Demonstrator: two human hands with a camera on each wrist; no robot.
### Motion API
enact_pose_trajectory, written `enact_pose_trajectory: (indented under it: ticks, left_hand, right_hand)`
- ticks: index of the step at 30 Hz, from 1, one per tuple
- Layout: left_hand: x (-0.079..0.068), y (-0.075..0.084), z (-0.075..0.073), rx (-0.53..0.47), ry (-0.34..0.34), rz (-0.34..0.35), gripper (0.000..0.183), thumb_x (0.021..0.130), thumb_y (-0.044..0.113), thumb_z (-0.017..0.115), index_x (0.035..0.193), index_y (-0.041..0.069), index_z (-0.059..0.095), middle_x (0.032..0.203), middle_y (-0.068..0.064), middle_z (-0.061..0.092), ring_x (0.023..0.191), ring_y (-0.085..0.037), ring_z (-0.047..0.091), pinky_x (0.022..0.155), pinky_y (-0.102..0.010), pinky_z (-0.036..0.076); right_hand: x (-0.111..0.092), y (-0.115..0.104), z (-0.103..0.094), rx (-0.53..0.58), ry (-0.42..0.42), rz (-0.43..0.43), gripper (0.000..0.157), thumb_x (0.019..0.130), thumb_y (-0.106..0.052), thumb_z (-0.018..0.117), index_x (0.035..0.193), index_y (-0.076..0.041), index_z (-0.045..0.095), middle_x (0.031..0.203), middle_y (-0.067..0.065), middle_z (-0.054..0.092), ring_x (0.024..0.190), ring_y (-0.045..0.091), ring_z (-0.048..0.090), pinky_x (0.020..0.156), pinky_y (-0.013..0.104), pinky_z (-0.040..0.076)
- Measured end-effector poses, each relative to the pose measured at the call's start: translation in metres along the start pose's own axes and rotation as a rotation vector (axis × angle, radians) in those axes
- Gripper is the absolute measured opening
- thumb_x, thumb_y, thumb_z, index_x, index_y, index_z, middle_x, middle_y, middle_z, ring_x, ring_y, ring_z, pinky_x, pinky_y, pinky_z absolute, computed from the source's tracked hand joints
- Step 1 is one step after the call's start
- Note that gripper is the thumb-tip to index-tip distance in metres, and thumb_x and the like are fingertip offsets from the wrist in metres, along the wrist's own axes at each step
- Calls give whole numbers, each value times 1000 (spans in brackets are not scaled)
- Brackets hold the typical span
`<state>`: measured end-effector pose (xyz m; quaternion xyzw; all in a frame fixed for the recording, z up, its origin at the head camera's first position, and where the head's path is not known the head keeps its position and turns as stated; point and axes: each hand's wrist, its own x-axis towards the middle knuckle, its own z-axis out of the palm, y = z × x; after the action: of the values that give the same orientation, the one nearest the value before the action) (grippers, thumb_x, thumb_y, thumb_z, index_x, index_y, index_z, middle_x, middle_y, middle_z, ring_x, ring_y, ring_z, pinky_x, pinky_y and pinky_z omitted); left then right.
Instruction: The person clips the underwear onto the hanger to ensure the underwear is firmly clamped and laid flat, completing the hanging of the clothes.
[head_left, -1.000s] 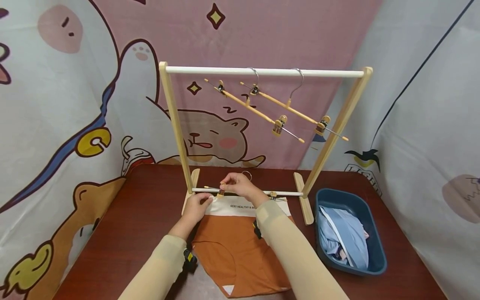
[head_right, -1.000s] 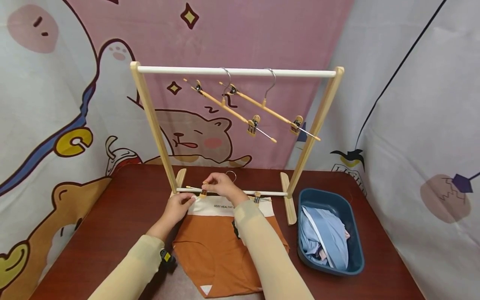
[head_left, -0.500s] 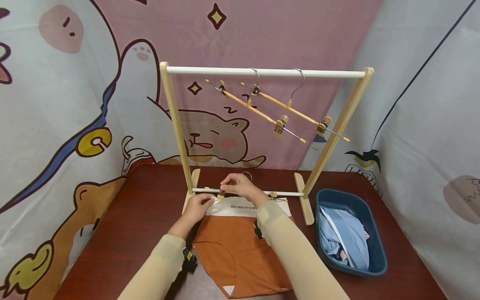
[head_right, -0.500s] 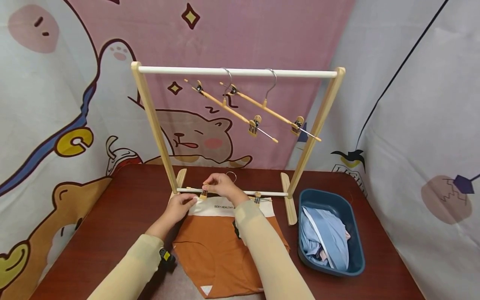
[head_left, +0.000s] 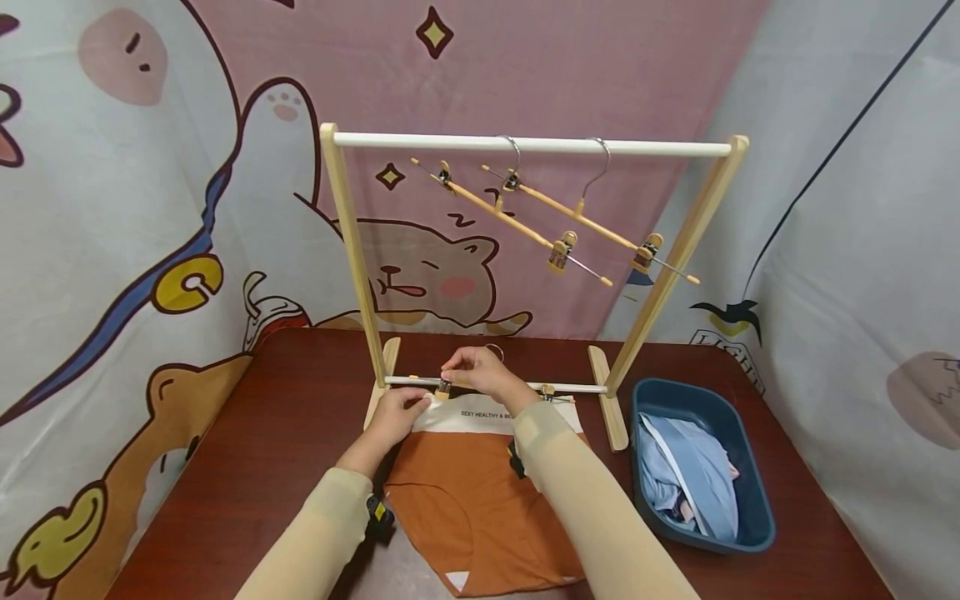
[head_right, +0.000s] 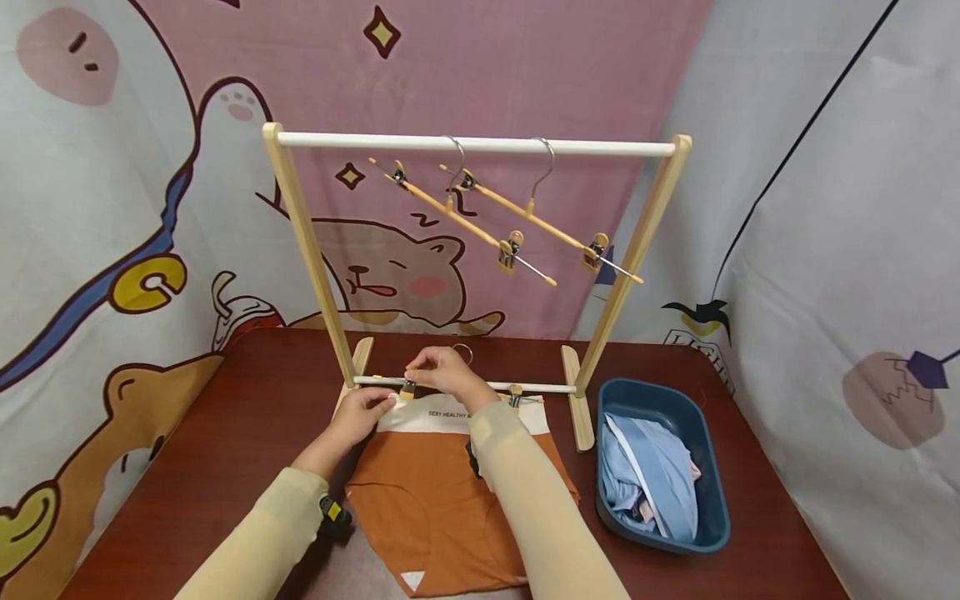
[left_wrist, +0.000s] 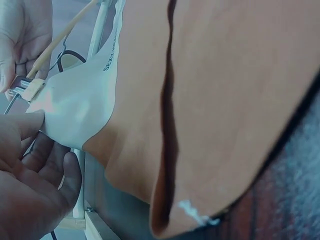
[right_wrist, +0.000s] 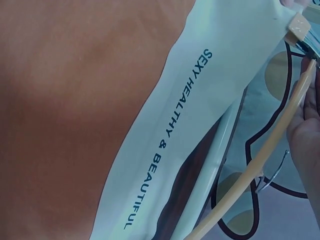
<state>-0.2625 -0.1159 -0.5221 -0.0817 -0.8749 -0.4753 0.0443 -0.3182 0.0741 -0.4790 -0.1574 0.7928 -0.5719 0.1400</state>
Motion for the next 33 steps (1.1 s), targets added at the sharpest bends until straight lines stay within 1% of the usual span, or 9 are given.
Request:
enact_pose_trajectory:
  ticks: [2,5,8,10,14,17,25,29,33]
  left_hand:
    - [0,0,0,-6,8,-17,19,88,13,66,100,0,72,104,-15,70,105,-32,61,93,-47,46]
    - [0,0,0,-10,39,-38,19,88,14,67,100,0,72,102,-16,70,103,-31,62,91,-46,47]
    - [0,1,-1,-20,83,-44,21,87,14,68,100,-2,71,101,-18,70,101,-32,62,90,-46,47]
    - [1,2,-1,-32,99,-44,23,87,14,68,102,-4,70,103,-19,69,102,-33,62,90,-46,48]
    - [2,3,0,-74,99,-70,26,88,14,67,105,-5,69,106,-20,68,106,-33,61,93,-46,46]
    - [2,4,0,-99,100,-94,27,88,14,66,105,-6,69,107,-21,68,107,-33,60,94,-46,45]
    - [2,3,1,-128,111,-133,26,88,15,66,105,-5,69,107,-20,68,106,-32,60,93,-45,46]
    - [2,3,2,-127,120,-135,25,88,16,67,104,-4,70,106,-19,68,104,-31,60,92,-44,46]
    - [2,3,2,-133,125,-139,24,87,16,68,103,-3,71,105,-18,69,103,-29,61,90,-43,47]
  right_hand:
    - [0,0,0,-1,2,1,12,83,-10,72,92,-2,69,81,0,66,71,11,56,69,31,51]
    - [1,1,1,0,3,0,12,83,-11,72,92,-3,69,81,0,66,71,10,56,70,34,51]
    - [1,1,2,5,-1,-2,13,84,-11,72,93,-2,69,82,1,66,71,10,56,68,31,49]
    - [1,1,2,4,-1,0,13,84,-11,72,93,-2,69,83,1,67,72,10,55,65,26,47]
    - [0,2,3,7,3,18,12,83,-11,72,92,-3,69,86,1,68,73,9,56,64,21,45]
    - [1,5,3,0,9,26,13,83,-13,72,92,-4,68,87,2,68,74,8,55,65,21,45]
    - [1,6,5,-16,20,44,14,84,-14,72,93,-4,69,86,1,66,72,9,52,62,22,42]
    - [2,7,5,-17,21,52,15,83,-15,73,93,-5,69,86,2,67,72,9,53,63,21,43]
    - [3,8,5,-32,23,58,20,83,-17,73,97,-4,69,87,3,67,73,10,54,64,22,44]
